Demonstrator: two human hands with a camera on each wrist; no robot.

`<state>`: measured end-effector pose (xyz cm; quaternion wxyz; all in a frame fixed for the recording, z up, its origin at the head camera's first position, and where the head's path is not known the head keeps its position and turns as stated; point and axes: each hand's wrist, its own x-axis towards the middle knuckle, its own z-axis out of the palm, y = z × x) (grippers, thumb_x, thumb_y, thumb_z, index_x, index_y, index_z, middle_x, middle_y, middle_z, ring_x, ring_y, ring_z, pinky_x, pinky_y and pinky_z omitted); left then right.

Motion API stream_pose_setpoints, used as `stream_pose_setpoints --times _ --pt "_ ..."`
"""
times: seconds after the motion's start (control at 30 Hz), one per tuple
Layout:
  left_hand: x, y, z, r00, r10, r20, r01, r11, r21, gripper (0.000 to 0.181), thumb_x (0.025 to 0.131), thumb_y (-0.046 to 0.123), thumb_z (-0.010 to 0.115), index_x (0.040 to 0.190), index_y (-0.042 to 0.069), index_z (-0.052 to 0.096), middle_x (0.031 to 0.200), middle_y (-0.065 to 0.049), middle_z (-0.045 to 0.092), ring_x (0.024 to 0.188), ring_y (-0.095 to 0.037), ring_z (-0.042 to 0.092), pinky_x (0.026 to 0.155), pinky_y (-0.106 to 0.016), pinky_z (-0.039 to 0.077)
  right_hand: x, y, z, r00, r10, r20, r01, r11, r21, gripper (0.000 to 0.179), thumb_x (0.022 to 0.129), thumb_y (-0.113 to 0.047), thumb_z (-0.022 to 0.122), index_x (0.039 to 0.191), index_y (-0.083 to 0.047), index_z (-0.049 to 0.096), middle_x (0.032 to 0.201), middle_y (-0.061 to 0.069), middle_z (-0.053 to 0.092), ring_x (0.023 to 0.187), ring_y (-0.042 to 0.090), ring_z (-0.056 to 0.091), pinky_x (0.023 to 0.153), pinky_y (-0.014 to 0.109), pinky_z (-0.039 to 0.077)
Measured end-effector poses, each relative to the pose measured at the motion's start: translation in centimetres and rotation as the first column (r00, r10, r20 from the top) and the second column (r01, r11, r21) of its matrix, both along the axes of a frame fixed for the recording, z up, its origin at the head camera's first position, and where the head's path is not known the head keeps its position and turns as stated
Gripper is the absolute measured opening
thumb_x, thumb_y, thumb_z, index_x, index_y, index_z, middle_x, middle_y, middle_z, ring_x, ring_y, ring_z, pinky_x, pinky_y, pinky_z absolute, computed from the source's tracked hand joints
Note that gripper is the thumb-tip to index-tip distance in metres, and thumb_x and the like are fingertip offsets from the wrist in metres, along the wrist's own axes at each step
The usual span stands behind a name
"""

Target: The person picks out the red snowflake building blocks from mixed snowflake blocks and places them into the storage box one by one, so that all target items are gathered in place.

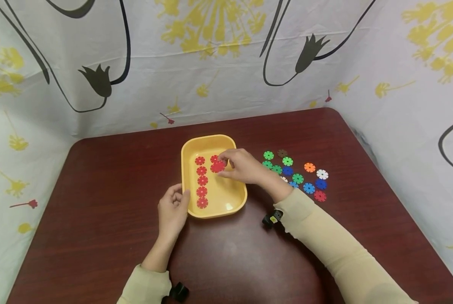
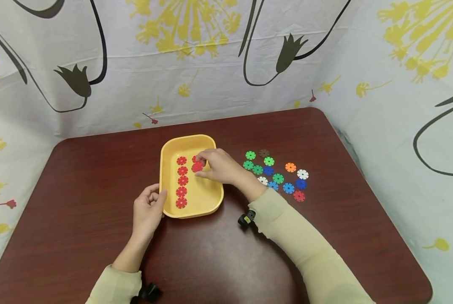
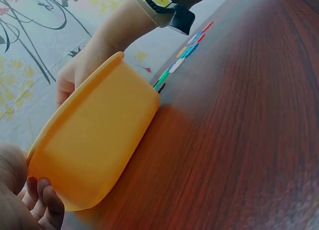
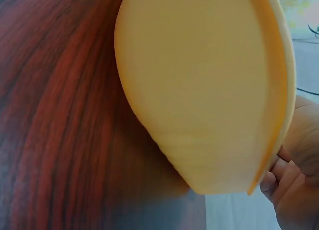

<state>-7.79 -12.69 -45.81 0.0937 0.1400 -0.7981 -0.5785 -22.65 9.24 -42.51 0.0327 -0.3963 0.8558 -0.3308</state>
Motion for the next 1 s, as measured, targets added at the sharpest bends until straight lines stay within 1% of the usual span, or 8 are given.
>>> stream_pose_setpoints --times 0.13,0.27,0.43,0.5,0.6,0.77,0.9,1.0 --pt "0.0 0.0 0.0 1.0 0.008 0.0 -0.008 1.0 -0.004 0.033 0.099 0.016 0.065 0.127 0.0 0.063 0.071 -0.006 0.058 0.048 -0.008 0.043 0.045 -0.023 0.037 0.0 -0.7 0.2 0.999 0.025 -0.036 -0.023 0.998 0.059 0.03 0.084 -0.022 0.084 0.107 -0.005 0.072 0.092 0.002 0.068 0.07 0.014 0.052 0.068 0.03 0.045" --pt "0.0 0.0 0.0 1.0 0.012 0.01 -0.012 1.0 -0.004 0.032 0.098 0.017 0.065 0.126 0.0 0.064 0.071 -0.006 0.058 0.049 -0.008 0.044 0.046 -0.023 0.037 0.0 -1.2 0.2 0.997 0.046 -0.056 -0.038 0.99 0.137 0.027 0.085 -0.024 0.083 0.104 -0.008 0.073 0.089 0.0 0.066 0.077 0.014 0.055 0.075 0.031 0.046" --pt "0.0 0.0 0.1 1.0 0.01 0.005 -0.01 1.0 -0.013 0.032 0.098 0.017 0.065 0.126 0.0 0.064 0.071 -0.006 0.058 0.049 -0.009 0.044 0.045 -0.022 0.036 0.0 -1.6 -0.2 0.993 0.065 -0.103 -0.04 0.972 0.232 0.023 0.085 -0.03 0.083 0.096 -0.012 0.072 0.079 -0.003 0.06 0.073 0.013 0.052 0.077 0.032 0.04" --pt "0.0 0.0 0.1 1.0 0.008 0.002 -0.008 1.0 -0.017 0.032 0.098 0.017 0.065 0.126 0.0 0.064 0.071 -0.006 0.058 0.049 -0.009 0.044 0.045 -0.022 0.036 0.0 -1.7 -0.2 0.991 0.072 -0.113 -0.042 0.966 0.254 0.022 0.086 -0.031 0.082 0.092 -0.013 0.071 0.076 -0.003 0.057 0.071 0.014 0.05 0.076 0.033 0.038" --pt "0.0 0.0 0.1 1.0 0.006 0.001 -0.006 1.0 -0.016 0.032 0.098 0.016 0.065 0.126 -0.001 0.064 0.071 -0.006 0.058 0.049 -0.009 0.044 0.045 -0.022 0.037 0.0 -1.7 -0.3 0.99 0.084 -0.111 -0.052 0.962 0.27 0.024 0.084 -0.031 0.084 0.093 -0.012 0.071 0.075 -0.002 0.057 0.07 0.013 0.05 0.074 0.033 0.039" --pt "0.0 0.0 0.2 1.0 0.011 0.005 -0.011 1.0 -0.015 0.032 0.098 0.016 0.065 0.125 -0.001 0.064 0.071 -0.006 0.058 0.049 -0.009 0.044 0.045 -0.022 0.037 -0.1 -1.4 -0.1 0.993 0.091 -0.073 -0.071 0.967 0.247 0.029 0.084 -0.027 0.085 0.101 -0.007 0.074 0.079 0.002 0.062 0.07 0.014 0.051 0.072 0.031 0.043" --pt "-0.1 0.1 0.3 1.0 0.014 0.009 -0.013 1.0 -0.019 0.032 0.098 0.016 0.065 0.125 -0.001 0.064 0.071 -0.006 0.058 0.049 -0.008 0.044 0.045 -0.022 0.036 -0.2 -1.1 0.1 0.995 0.094 -0.018 -0.09 0.983 0.159 0.024 0.087 -0.02 0.081 0.103 -0.004 0.074 0.083 0.004 0.063 0.073 0.016 0.054 0.07 0.03 0.045" --pt "-0.1 0.0 0.3 1.0 0.013 0.01 -0.013 1.0 -0.018 0.032 0.098 0.015 0.065 0.125 -0.002 0.064 0.071 -0.006 0.058 0.048 -0.006 0.043 0.045 -0.022 0.036 -0.3 -0.9 0.2 0.995 0.095 0.001 -0.095 0.993 0.075 0.019 0.089 -0.015 0.078 0.104 -0.002 0.073 0.086 0.004 0.065 0.076 0.016 0.058 0.069 0.029 0.048"
